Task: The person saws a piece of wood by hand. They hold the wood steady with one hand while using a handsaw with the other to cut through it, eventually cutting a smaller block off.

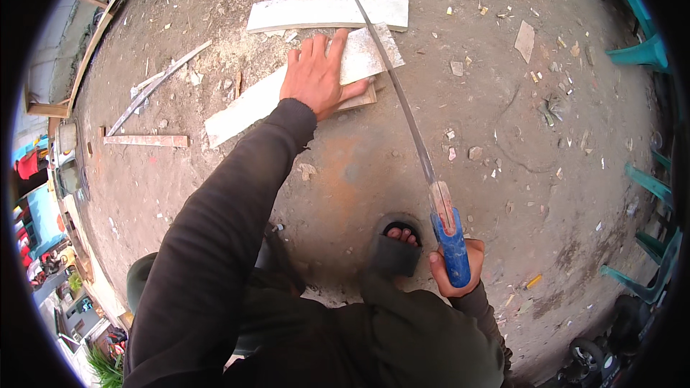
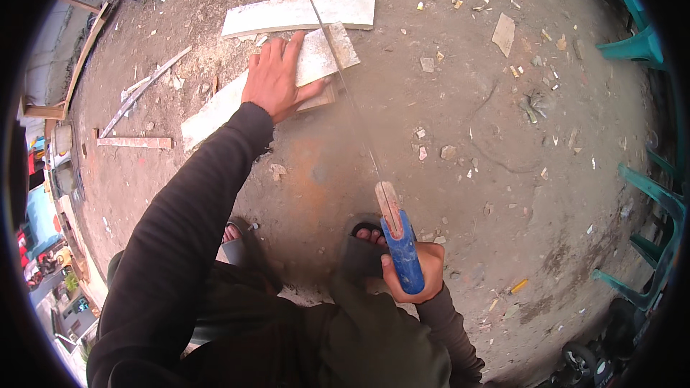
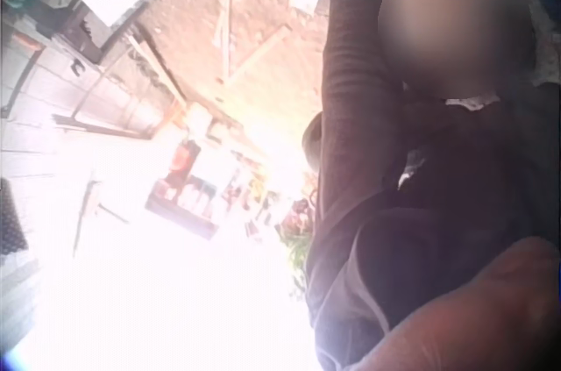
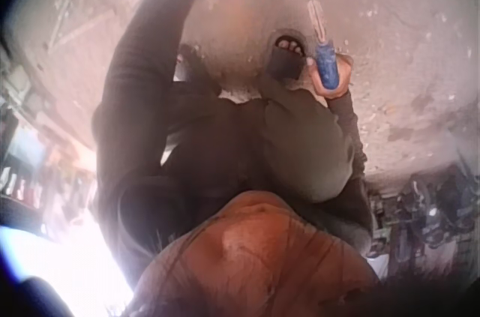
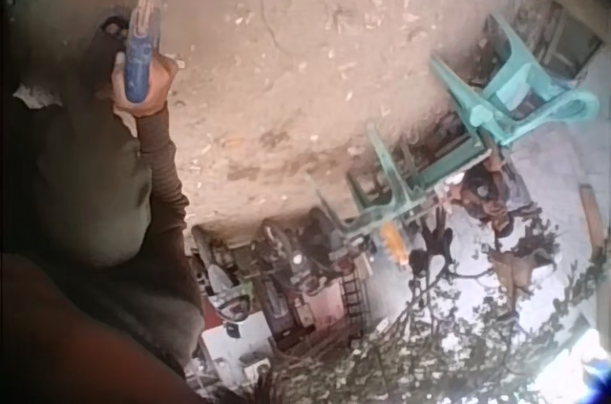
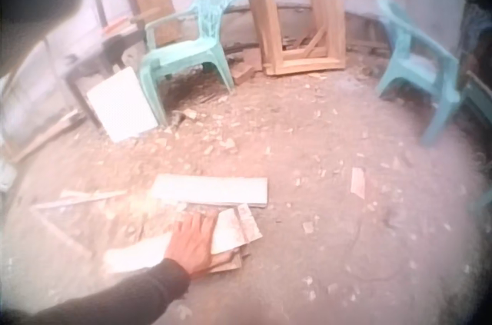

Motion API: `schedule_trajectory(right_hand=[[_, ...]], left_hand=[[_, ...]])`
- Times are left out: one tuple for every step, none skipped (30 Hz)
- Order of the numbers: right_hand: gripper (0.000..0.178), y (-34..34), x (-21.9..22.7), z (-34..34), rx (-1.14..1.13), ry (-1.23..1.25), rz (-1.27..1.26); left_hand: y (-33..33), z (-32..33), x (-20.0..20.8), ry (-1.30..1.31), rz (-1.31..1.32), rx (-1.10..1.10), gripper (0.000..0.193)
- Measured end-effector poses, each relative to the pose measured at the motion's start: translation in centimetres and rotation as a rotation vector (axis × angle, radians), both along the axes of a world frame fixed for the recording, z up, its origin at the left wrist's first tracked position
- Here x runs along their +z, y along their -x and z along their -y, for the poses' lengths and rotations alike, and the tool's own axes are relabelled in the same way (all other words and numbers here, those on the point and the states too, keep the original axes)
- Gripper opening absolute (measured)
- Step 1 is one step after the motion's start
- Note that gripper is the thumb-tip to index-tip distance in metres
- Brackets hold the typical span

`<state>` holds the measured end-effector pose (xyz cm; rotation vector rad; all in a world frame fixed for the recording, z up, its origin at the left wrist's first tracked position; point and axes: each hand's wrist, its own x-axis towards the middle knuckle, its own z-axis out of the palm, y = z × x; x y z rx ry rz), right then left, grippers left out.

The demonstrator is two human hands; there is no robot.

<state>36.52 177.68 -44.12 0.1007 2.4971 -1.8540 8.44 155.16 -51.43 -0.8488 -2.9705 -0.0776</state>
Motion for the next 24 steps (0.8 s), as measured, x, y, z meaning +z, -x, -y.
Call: schedule_trajectory(right_hand=[[0.023,0.1,0.8,-0.1,-0.017,0.013,-0.010],[0.022,1.2,0.8,0.3,-0.026,0.029,-0.011],[0.021,2.7,1.2,0.8,-0.036,0.040,-0.018],[0.008,4.2,1.0,0.9,0.030,0.041,0.031],[0.005,4.8,1.0,0.8,0.096,0.043,0.080],[0.005,4.9,0.9,0.9,0.100,0.041,0.073],[0.007,4.5,0.6,1.0,0.103,0.021,0.107],[0.010,4.0,0.4,1.2,0.106,0.000,0.142],[0.010,3.0,0.3,1.2,0.110,0.003,0.146],[0.007,1.5,0.1,1.0,0.041,-0.010,0.077],[0.012,1.0,0.6,0.8,0.028,-0.010,0.066],[0.017,0.7,0.9,0.5,0.017,-0.013,0.048],[0.021,0.6,1.6,0.3,0.003,-0.022,0.032],[0.021,1.2,1.9,0.6,-0.018,0.019,0.014],[0.021,1.9,1.5,1.0,-0.033,0.025,0.006],[0.021,2.5,1.2,1.4,-0.051,0.030,0.001],[0.021,3.3,0.8,1.3,-0.057,0.025,0.000],[0.011,4.0,0.5,1.1,0.005,0.005,0.004],[0.003,4.4,0.2,1.1,0.073,-0.009,0.010],[0.003,3.5,0.2,0.9,0.069,0.016,0.063],[0.003,2.5,0.2,0.9,0.069,0.017,0.065],[0.008,1.4,0.5,0.8,0.024,-0.009,0.035],[0.011,1.0,0.7,0.5,0.018,-0.005,0.024],[0.013,0.4,1.0,0.3,0.011,0.000,0.018]], left_hand=[[-0.2,-0.1,0.0,-0.002,-0.007,-0.001,0.087],[-0.3,0.2,-0.1,0.001,-0.005,-0.001,0.087],[-0.1,0.4,0.1,0.001,-0.001,0.010,0.088],[-0.2,0.2,0.0,-0.006,0.015,0.018,0.088],[-0.2,-0.1,-0.1,-0.018,0.020,0.013,0.088],[0.1,0.1,0.0,-0.022,0.026,0.042,0.088],[0.0,0.2,0.1,-0.020,0.042,0.072,0.088],[0.0,0.3,0.2,-0.017,0.045,0.077,0.088],[0.1,0.2,0.3,-0.005,0.041,0.046,0.088],[-0.1,0.1,0.2,0.007,0.037,0.016,0.088],[0.0,0.1,0.1,0.014,0.035,0.020,0.088],[-0.1,0.1,0.1,0.013,0.016,0.014,0.087],[-0.2,-0.1,0.0,0.004,0.001,0.003,0.087],[-0.2,0.0,-0.1,0.002,0.003,0.001,0.087],[-0.2,0.3,-0.3,-0.002,-0.011,0.004,0.087],[-0.1,0.4,-0.4,-0.006,-0.026,0.007,0.087],[0.0,0.2,-0.4,-0.011,-0.026,0.001,0.087],[0.1,0.0,-0.4,-0.031,-0.012,0.033,0.087],[0.1,0.0,-0.4,-0.044,0.003,0.073,0.087],[0.1,0.1,-0.3,-0.042,0.005,0.073,0.087],[0.2,0.2,-0.3,-0.020,0.009,0.043,0.087],[0.1,0.3,-0.1,-0.001,0.015,0.014,0.087],[0.2,0.2,0.1,0.003,0.004,0.017,0.087],[0.2,0.2,0.3,0.009,-0.009,0.015,0.087]])
